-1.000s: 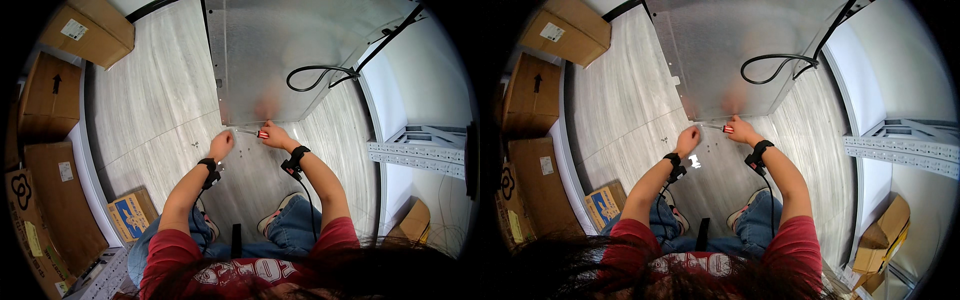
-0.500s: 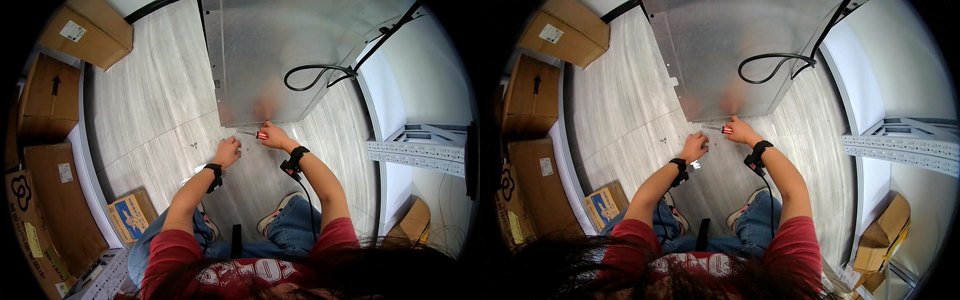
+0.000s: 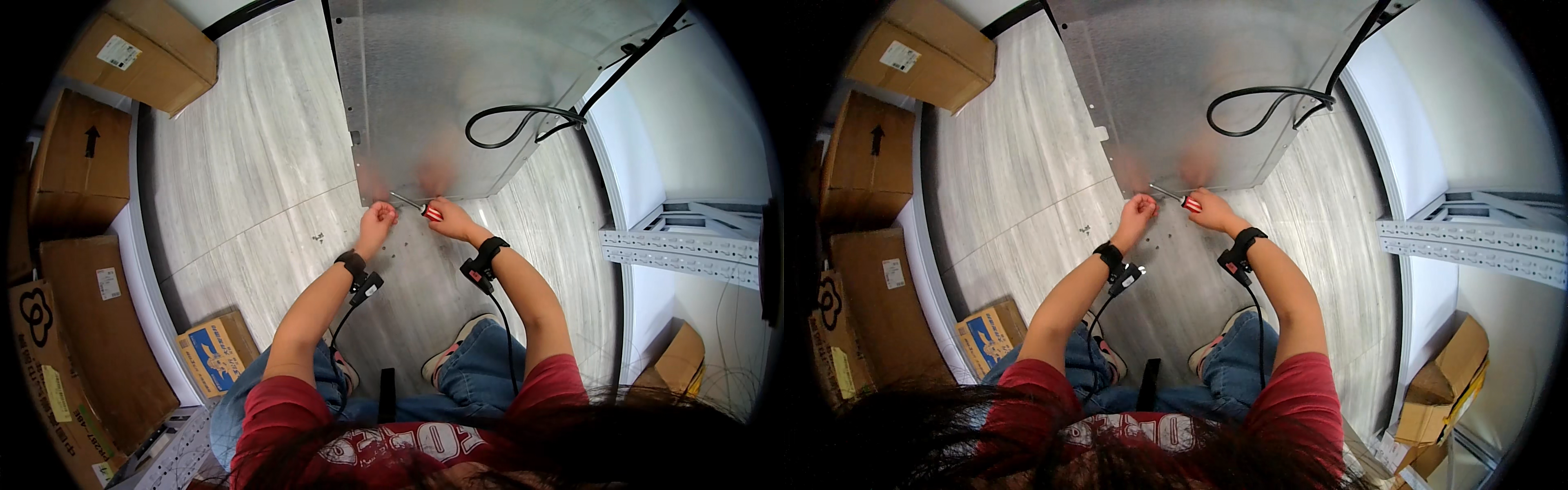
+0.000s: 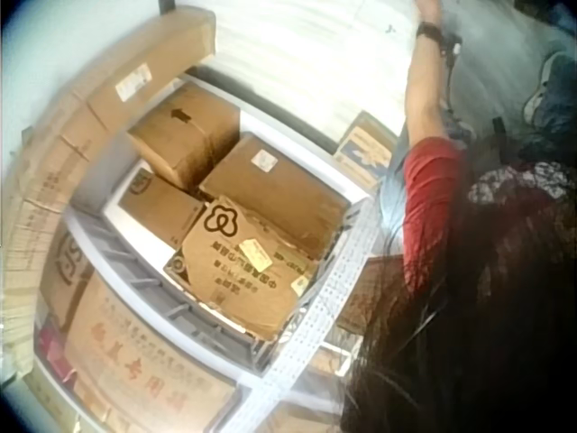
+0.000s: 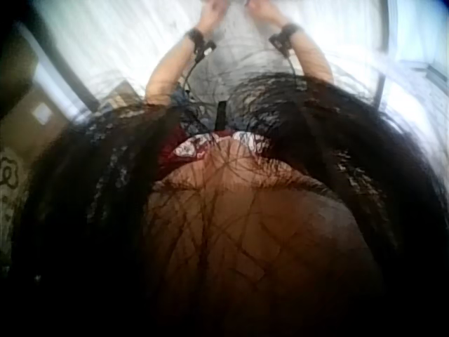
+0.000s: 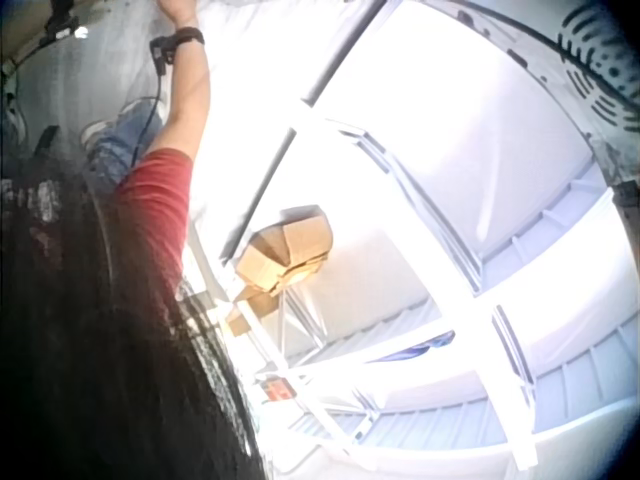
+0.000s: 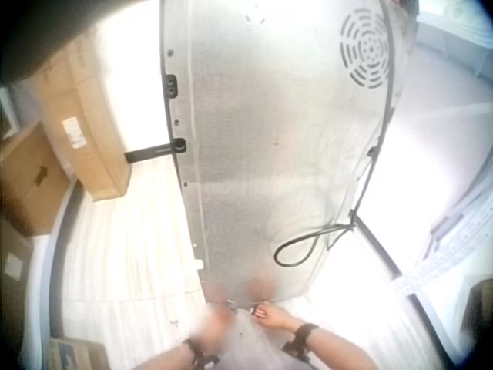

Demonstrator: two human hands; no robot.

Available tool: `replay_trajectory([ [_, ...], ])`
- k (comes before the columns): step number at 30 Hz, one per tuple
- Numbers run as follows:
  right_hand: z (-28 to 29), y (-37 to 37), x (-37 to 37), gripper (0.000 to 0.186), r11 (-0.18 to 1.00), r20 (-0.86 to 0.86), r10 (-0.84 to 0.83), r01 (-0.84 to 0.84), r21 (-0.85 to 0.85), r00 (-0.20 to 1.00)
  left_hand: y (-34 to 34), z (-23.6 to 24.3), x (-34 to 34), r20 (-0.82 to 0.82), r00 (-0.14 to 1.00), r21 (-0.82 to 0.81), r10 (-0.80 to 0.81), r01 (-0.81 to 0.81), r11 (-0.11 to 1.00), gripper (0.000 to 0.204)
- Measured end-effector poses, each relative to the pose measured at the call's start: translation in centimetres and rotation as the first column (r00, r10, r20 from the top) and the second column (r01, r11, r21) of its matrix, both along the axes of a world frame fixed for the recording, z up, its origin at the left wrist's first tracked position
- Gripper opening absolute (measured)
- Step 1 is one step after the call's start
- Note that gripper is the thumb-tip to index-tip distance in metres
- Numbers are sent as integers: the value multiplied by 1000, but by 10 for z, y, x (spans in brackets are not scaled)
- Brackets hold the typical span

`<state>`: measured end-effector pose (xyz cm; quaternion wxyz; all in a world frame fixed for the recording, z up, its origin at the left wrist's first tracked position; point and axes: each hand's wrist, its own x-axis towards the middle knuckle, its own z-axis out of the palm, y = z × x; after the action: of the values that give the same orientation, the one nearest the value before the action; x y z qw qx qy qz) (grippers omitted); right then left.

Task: The person unscrews several screws from the back panel of a large electronic appliance using a screwdriver, and then begins unscrewing screws from the base of the unit.

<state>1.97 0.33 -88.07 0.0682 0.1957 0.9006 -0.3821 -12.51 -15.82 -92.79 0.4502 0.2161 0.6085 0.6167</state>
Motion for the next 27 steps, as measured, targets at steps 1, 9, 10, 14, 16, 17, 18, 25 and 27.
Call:
replay_trajectory([
  [1, 1, 1, 1, 31, 1000, 21, 19, -19, 11, 1000, 4, -1, -4, 77, 997, 4, 17, -18, 1000, 6],
  [9, 3, -25, 12, 31, 993, 26, -72, 70, 98, 997, 11, 4, -19, 202, 979, -47, 25, -16, 999, 15],
  [10, 4, -30, 12, 30, 992, 61, -80, 74, 100, 995, 11, 4, -20, 208, 977, -54, 39, -28, 998, 15],
  [14, -2, -38, 18, 29, 990, 123, -106, 93, 106, 987, 17, 7, -18, 215, 975, -69, 61, -47, 997, 11],
  [16, -3, -41, 19, 28, 989, 104, -111, 99, 110, 988, 20, 7, -18, 214, 974, -66, 69, -56, 996, 10],
  [17, -3, -41, 20, 28, 988, 91, -115, 104, 117, 989, 21, 7, -18, 218, 973, -62, 76, -64, 996, 9],
  [18, -2, -42, 20, 28, 987, 77, -118, 108, 123, 990, 22, 7, -18, 221, 972, -58, 82, -71, 996, 9],
  [25, 2, -46, 18, 25, 983, 65, -147, 138, 122, 987, 26, 6, -20, 222, 968, -76, 119, -104, 992, 7],
  [27, 3, -47, 18, 22, 982, 51, -163, 157, 105, 985, 26, 6, -20, 224, 967, -82, 121, -104, 991, 7],
])
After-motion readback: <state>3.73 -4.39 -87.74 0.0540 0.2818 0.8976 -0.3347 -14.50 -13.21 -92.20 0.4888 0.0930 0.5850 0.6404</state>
